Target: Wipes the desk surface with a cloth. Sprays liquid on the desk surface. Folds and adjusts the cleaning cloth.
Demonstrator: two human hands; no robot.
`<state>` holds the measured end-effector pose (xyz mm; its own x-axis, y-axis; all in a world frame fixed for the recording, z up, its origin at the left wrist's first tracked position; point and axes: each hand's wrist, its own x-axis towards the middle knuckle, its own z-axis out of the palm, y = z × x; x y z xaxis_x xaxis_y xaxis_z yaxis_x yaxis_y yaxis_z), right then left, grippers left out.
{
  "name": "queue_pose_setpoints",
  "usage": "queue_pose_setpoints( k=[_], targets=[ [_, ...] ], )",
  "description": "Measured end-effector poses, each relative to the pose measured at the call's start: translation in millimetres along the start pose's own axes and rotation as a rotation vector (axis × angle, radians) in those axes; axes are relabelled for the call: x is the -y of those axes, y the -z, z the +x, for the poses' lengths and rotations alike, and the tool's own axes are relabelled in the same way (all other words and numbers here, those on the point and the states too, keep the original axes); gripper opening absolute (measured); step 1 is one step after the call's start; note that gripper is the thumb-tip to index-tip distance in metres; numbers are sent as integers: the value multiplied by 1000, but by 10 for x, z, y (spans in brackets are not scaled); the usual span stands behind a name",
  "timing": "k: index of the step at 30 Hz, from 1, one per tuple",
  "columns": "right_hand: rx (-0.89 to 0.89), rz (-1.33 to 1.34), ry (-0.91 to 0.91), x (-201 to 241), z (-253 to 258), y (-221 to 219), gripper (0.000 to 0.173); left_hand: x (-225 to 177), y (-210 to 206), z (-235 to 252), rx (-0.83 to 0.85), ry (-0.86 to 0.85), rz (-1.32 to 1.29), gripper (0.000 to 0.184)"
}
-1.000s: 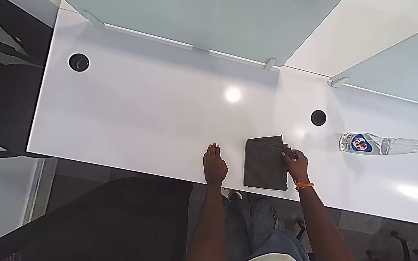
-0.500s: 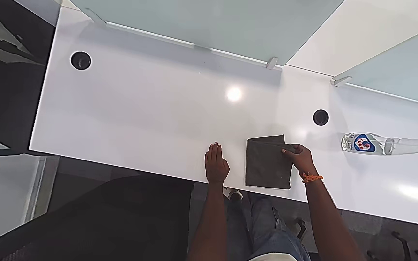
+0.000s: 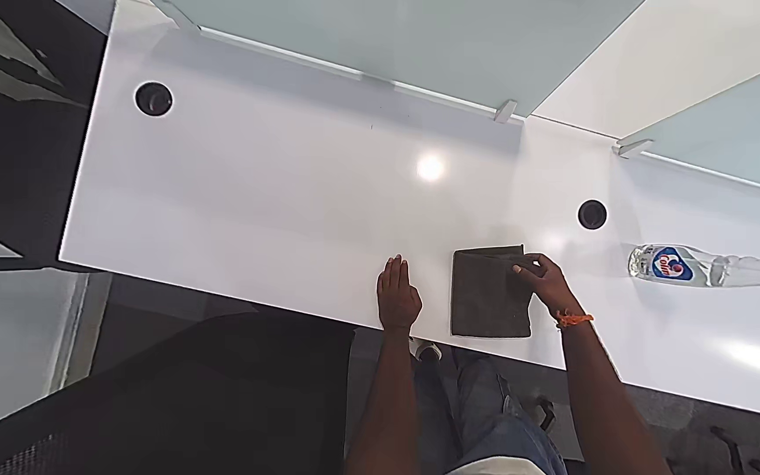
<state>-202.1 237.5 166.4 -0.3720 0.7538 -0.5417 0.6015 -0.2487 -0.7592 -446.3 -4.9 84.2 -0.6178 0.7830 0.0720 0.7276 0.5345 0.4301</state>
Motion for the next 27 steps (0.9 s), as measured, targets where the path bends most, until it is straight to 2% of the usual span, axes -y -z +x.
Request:
queue_pose_setpoints(
  k=[3,7,8,10,12,18,22,24,27],
  targets=[
    [78,-24,27,-42,-39,80,47,-10,-9,9,3,5,0,53],
    [274,370,62,120,-75,78,32,2,-1,8,2,6,12,53],
    [289,386,53,101,-48,59,32,-4,2,-6,5,4,9,52],
    [299,263,56,78,84,14,35,-16,8,19,6,2,4,53],
    [317,172,72,123,135,-4,46,-10,6,20,8,8,5,53],
    [80,3,-49,68,65,92,65,-16,4,11,3,7,6,53],
    [-67,106,51,4,-45,59,73,-1,-15,-8,-9,3,4,53],
    [-184,-21,124,-74,-41,44,71,2,-25,-10,-14,-1,7,53],
    [-394,-368,287,-122,-115,-32,53,6,-24,21,-21,-1,14,52]
  ],
)
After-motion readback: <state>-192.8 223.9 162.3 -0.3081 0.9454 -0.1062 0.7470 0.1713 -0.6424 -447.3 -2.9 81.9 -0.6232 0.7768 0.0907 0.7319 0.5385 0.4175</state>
